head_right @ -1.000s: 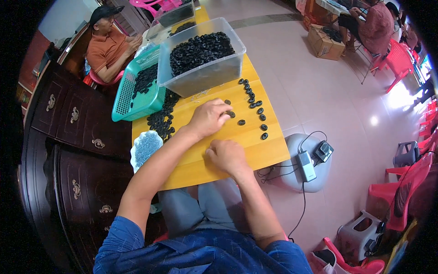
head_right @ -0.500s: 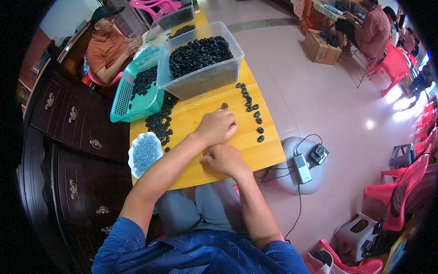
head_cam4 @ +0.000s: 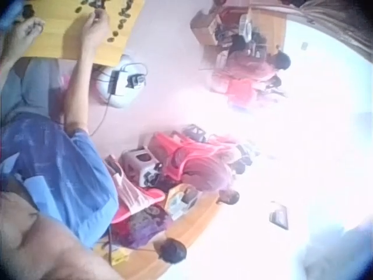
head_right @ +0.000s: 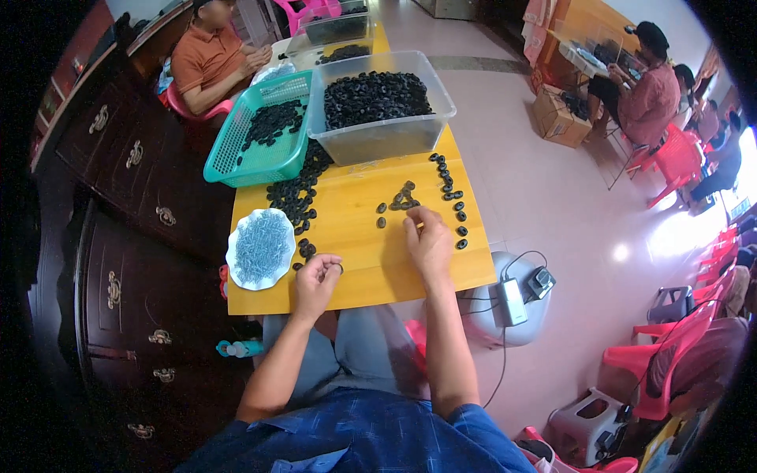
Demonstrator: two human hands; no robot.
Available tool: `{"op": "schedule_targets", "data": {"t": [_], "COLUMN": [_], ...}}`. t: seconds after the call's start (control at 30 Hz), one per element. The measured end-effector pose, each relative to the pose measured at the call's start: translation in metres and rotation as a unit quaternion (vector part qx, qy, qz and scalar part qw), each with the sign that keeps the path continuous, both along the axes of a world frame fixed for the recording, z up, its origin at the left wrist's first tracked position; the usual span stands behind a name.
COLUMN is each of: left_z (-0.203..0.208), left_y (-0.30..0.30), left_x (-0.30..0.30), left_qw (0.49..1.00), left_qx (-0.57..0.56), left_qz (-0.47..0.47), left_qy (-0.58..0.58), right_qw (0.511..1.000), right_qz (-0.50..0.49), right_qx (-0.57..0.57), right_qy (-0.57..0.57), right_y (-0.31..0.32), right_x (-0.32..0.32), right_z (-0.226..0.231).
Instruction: The person picks up black plastic rings from a table and inserts small blue beads into them by hand. The assembled pieces are then placed back onto the table surface.
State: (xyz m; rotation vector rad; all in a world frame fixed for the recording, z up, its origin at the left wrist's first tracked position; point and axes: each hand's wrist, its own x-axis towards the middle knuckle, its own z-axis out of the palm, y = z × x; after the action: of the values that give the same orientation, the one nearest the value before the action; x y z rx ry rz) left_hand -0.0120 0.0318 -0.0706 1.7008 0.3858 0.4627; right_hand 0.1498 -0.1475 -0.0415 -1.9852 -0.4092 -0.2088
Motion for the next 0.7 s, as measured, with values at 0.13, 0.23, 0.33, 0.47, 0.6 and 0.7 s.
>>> {"op": "schedule_targets", "data": {"t": [0.13, 0.23, 0.33, 0.47, 0.6, 0.7], "left_z": [-0.012, -0.007, -0.009, -0.011, -0.013, -0.008], "left_y": [0.006, 0.009, 0.013, 0.015, 0.016, 0.016], "left_x": [-0.006, -0.003, -0.006, -0.01, -0.01, -0.011], "left_qw": [0.997, 0.991, 0.981, 0.977, 0.969, 0.961], "left_qx": [-0.058, -0.123, -0.181, -0.195, -0.211, -0.232], "left_qz": [0.002, -0.003, 0.002, 0.008, 0.007, 0.024], "left_qy": [-0.042, -0.06, -0.075, -0.092, -0.125, -0.147], "right_qw": [0.992, 0.98, 0.964, 0.935, 0.93, 0.919], "right_qz": [-0.049, -0.046, -0.028, -0.023, -0.029, -0.011], "right_qx": [-0.11, -0.189, -0.259, -0.354, -0.367, -0.395], "right_qy": [-0.033, -0.048, -0.047, -0.021, 0.008, 0.016], "right_y": [0.005, 0.01, 0.016, 0.027, 0.034, 0.041], "right_x": [0.024, 0.057, 0.074, 0.076, 0.075, 0.073], "right_z": [0.009, -0.001, 0.0, 0.004, 0.008, 0.015]}}
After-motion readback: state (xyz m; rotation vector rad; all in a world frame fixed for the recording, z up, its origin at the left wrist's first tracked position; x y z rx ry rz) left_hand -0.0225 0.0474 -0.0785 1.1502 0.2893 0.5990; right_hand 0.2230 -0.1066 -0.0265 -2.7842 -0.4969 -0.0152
